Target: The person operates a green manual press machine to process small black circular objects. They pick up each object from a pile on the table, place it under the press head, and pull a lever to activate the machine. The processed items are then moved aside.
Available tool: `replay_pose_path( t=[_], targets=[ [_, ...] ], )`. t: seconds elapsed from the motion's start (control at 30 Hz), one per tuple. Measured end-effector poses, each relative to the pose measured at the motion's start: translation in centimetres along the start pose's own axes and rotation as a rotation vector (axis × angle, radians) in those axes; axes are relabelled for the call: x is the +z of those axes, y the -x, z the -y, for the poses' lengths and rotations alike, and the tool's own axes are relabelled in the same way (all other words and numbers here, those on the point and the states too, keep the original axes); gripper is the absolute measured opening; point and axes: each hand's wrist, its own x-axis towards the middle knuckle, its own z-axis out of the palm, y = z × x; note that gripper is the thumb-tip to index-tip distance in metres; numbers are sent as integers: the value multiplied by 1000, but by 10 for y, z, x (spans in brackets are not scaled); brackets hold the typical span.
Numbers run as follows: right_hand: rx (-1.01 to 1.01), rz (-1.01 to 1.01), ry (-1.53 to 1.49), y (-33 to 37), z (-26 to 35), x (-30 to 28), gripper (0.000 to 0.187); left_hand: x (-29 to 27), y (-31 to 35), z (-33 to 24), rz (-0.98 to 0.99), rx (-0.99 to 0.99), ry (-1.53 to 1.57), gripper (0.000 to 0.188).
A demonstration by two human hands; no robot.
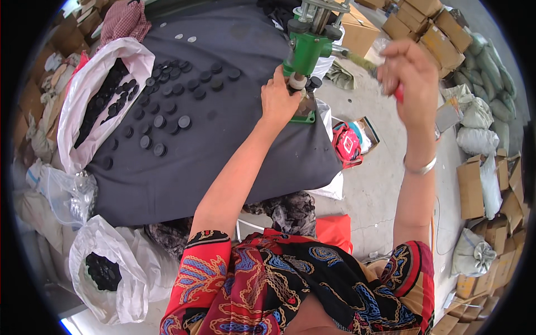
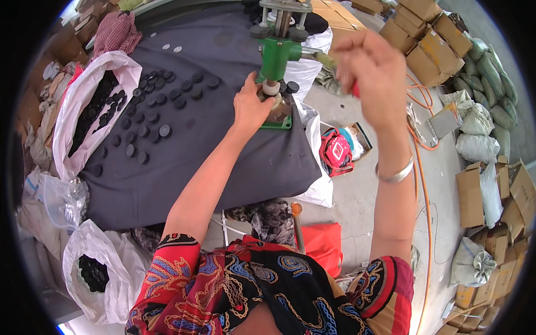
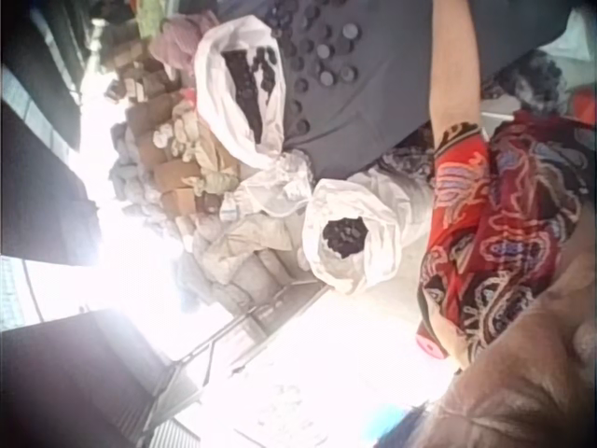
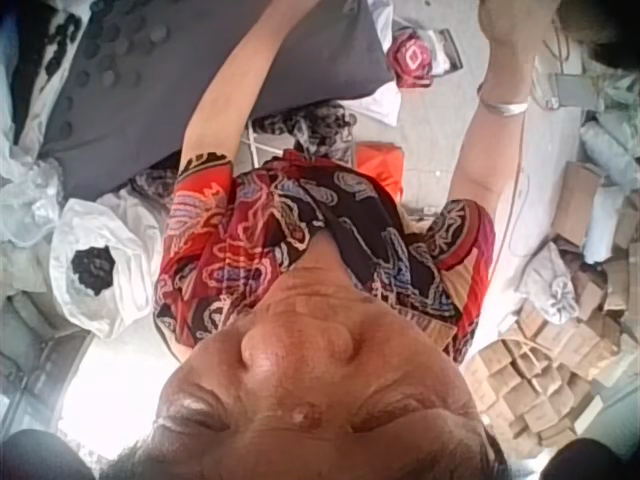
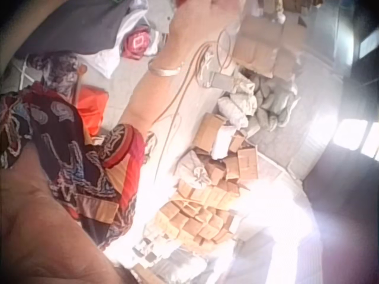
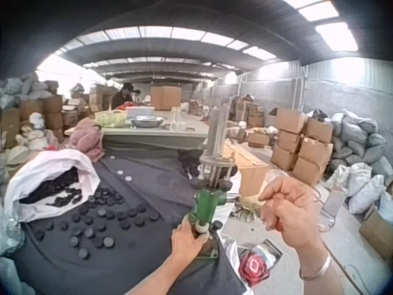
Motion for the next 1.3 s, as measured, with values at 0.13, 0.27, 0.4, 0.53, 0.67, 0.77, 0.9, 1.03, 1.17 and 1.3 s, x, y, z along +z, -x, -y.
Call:
replay_pose_path(
  t=[0.13, 0.27, 0.4, 0.53, 0.67, 0.77, 0.9, 1.03, 1.17, 1.3],
  targets=[
    [-287, -61, 328, 75, -55, 24, 12, -34, 19, 5, -73, 124, -34, 58],
    [-250, -84, 118, 103, -86, 26, 12, -118, 51, 24, -197, 152, -104, 48],
    [-157, -56, 84, 96, -80, 19, 9, -227, 75, 60, -489, 65, -430, 36],
    [-45, -42, 94, 65, -44, 14, 10, -339, 113, 137, -688, -188, -912, 37],
    [-2, 28, -27, 23, -20, -1, 13, -384, 119, 164, -659, -497, -1011, 45],
    [38, 77, -64, 1, -10, -11, 15, -391, 114, 172, -547, -582, -1064, 43],
    [90, 25, -39, -6, -1, -7, 15, -390, 114, 182, -457, -527, -1179, 41],
    [87, 39, -31, -19, 6, -6, 16, -345, 103, 142, -601, -329, -740, 49],
    [114, 75, -72, -41, 11, -16, 18, -227, 71, 44, -274, -64, -326, 59],
    [112, 80, -71, -47, 14, -15, 19, -121, 40, 3, 9, 76, -111, 63]
  ],
)
